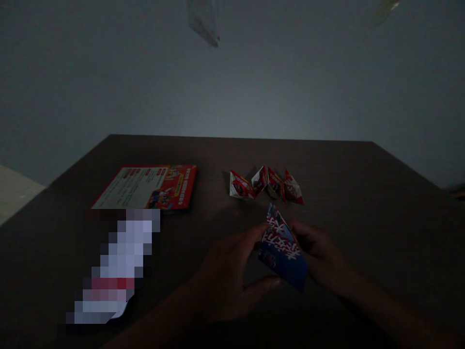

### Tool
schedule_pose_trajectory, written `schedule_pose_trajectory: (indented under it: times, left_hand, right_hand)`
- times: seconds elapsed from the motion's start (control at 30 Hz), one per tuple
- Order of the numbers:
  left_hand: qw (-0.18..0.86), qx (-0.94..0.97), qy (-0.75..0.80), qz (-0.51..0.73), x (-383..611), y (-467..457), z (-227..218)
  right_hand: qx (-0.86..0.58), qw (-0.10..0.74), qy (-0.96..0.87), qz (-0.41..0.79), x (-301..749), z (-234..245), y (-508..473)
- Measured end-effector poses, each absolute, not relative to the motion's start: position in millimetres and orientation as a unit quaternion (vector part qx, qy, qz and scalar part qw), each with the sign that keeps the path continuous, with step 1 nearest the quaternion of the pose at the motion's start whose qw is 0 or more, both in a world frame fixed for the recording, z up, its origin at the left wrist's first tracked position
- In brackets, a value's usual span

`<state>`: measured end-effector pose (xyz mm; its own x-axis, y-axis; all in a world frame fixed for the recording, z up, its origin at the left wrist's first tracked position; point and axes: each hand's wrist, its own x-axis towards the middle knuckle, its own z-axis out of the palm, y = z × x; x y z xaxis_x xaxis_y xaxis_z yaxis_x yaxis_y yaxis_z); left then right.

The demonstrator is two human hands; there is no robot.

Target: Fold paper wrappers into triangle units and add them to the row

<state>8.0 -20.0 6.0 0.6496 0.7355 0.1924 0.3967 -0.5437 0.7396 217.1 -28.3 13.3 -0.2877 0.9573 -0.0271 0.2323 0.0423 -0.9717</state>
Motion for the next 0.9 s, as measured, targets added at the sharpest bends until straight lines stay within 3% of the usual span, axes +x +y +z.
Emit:
schedule_pose_trajectory:
  times: [0.1,0.27,0.47,0.7,0.9]
  left_hand:
    - [0.324,0.845,0.341,0.254,6.8,-21.3,8.7]
    - [0.307,0.849,0.33,0.276,6.3,-21.6,12.1]
    - [0.346,0.847,0.293,0.278,9.1,-18.7,15.3]
    - [0.4,0.796,0.348,0.292,5.9,-16.1,14.3]
    - [0.331,0.786,0.451,0.264,7.1,-9.4,1.4]
  right_hand:
    - [-0.487,0.342,-0.646,0.479,216.2,12.3,-27.2]
    - [-0.539,0.294,-0.711,0.342,215.6,11.5,-27.2]
    - [-0.556,0.231,-0.763,0.238,210.4,16.2,-29.9]
    - [-0.546,0.234,-0.747,0.298,213.7,16.8,-31.0]
    - [-0.549,0.22,-0.745,0.31,216.0,15.2,-26.2]
